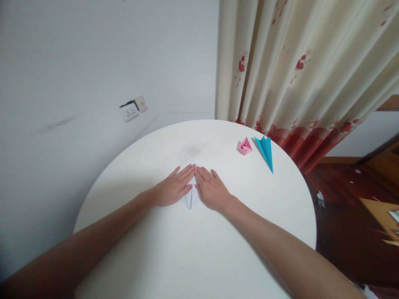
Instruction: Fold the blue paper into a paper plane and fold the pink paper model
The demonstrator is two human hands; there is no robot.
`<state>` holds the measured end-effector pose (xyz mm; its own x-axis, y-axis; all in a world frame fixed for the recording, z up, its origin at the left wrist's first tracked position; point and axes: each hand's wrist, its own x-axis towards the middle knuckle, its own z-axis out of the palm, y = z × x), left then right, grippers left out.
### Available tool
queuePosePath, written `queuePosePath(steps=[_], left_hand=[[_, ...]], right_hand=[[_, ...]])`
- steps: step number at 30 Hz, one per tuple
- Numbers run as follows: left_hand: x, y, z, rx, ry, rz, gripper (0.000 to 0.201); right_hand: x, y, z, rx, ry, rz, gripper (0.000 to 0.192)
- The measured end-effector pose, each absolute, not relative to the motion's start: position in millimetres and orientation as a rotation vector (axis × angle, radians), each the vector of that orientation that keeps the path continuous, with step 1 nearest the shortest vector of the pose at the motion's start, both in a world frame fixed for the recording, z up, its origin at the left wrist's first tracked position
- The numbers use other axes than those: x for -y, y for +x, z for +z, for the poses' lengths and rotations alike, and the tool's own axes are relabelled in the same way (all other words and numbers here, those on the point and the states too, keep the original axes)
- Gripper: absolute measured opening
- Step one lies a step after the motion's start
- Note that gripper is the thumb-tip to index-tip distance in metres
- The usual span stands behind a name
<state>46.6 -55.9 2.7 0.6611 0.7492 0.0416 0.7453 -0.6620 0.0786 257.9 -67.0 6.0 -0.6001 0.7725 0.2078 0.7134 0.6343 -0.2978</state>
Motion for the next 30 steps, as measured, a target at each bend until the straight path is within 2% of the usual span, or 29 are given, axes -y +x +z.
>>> queuePosePath(steps=[10,12,15,18,22,25,30], left_hand=[[43,17,21,-0.980,2.636,0.003,0.093],[43,17,22,-0.975,2.619,0.008,0.090],[46,27,20,-1.073,2.614,0.076,0.065],[51,39,16,-1.191,2.653,0.158,0.055],[54,45,12,-1.255,2.766,0.197,0.076],[54,44,13,-1.221,2.803,0.193,0.087],[53,29,24,-1.059,2.795,0.010,0.073]], right_hand=[[73,261,10,2.657,-1.386,0.246,0.061],[72,261,9,2.596,-1.492,0.223,0.063],[73,260,9,2.519,-1.562,0.160,0.064],[75,258,16,2.467,-1.539,0.095,0.054],[73,261,29,2.492,-1.404,0.128,0.032],[68,267,35,2.548,-1.311,0.197,0.025],[65,272,38,2.594,-1.346,0.174,0.019]])
